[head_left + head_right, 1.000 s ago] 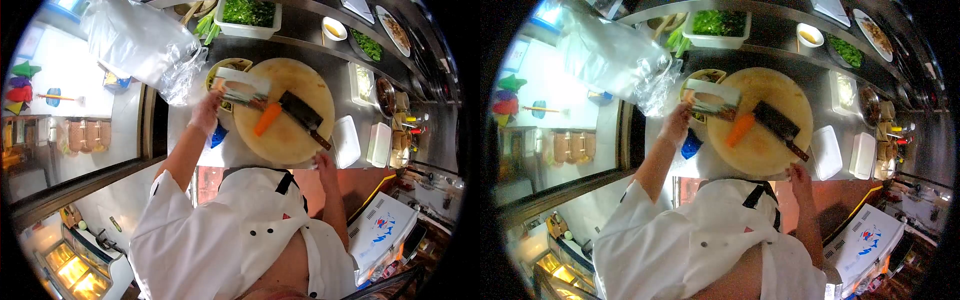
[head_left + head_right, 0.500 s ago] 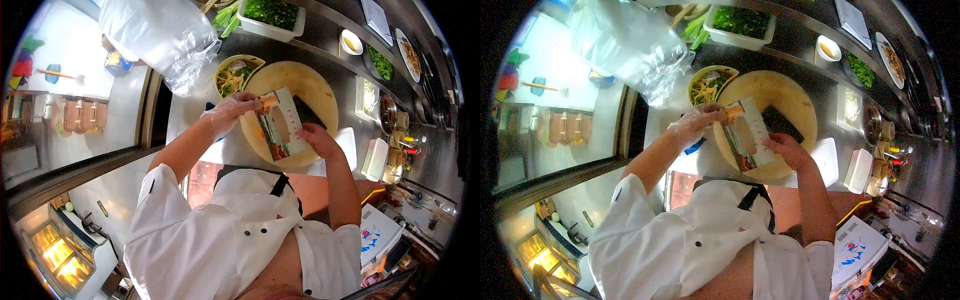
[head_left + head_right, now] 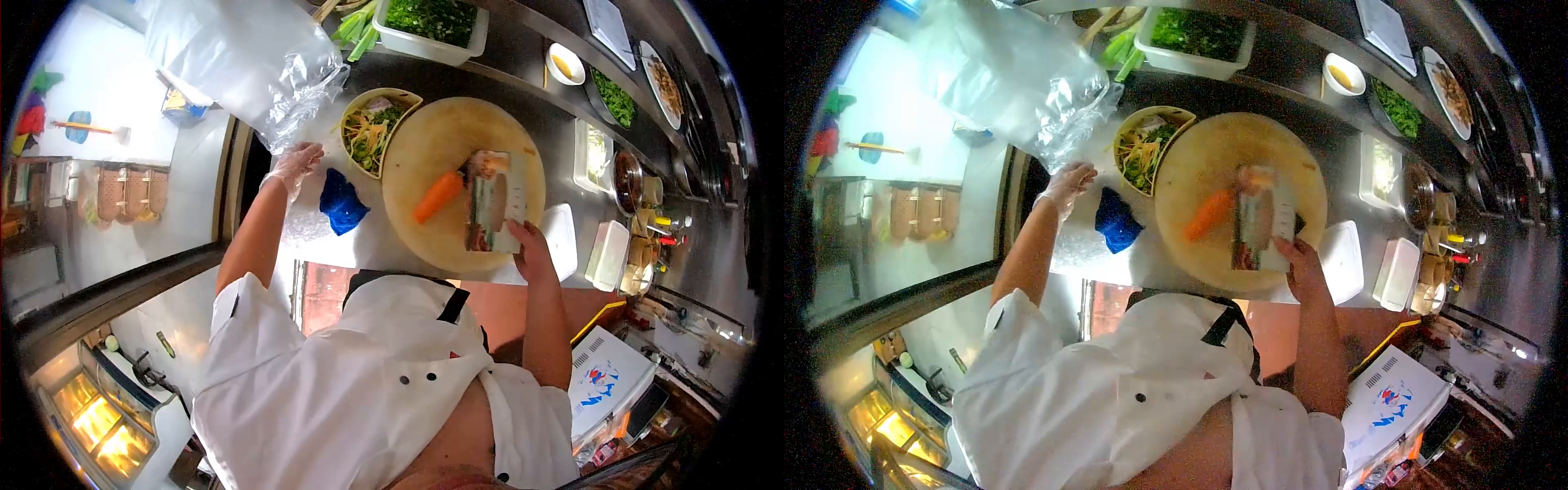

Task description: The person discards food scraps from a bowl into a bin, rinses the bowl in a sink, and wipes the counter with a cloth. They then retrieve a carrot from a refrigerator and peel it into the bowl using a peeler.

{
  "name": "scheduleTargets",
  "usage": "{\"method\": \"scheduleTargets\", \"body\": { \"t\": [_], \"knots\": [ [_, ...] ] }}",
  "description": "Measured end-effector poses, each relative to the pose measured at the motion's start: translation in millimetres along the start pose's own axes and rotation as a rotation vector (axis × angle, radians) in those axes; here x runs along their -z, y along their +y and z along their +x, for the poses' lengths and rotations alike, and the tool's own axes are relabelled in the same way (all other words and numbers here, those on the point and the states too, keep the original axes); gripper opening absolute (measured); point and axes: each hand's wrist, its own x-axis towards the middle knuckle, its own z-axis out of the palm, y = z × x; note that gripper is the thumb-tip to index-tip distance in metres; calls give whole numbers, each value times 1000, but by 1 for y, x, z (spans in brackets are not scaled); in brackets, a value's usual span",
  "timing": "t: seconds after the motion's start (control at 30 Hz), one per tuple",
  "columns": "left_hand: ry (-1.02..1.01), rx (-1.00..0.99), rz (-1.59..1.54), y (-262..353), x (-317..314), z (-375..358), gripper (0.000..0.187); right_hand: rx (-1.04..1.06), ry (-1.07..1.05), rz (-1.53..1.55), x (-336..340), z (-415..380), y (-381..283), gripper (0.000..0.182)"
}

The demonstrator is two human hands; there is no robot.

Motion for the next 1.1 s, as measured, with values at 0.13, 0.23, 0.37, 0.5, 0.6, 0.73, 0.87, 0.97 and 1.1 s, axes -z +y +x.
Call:
{"method": "scheduleTargets", "body": {
  "t": [0.13,0.23,0.37,0.5,0.6,0.73,0.87,0.97,1.1],
  "knots": [
    [-151,20,-192,-10,-9,28,37,96,56,192,23,-11,28,54],
    [-338,63,-311,-18,-26,64,32,110,112,250,27,-21,41,54],
    [-209,85,-206,-12,-39,89,21,144,2,371,33,-29,63,54],
    [-76,140,-39,9,-52,84,18,187,-44,372,33,-44,71,51],
    [-135,162,-125,22,-55,65,16,132,36,338,33,-55,71,46],
    [-207,201,-245,15,-46,23,16,207,-3,360,27,-68,75,44],
    [-147,27,-392,-6,-35,-86,46,348,-106,87,84,-12,128,41],
    [-92,40,-314,-55,-3,-160,47,341,-202,-93,42,-45,81,38],
    [122,17,-696,-177,10,-253,49,133,-433,-141,-6,-40,68,33]
  ]
}}
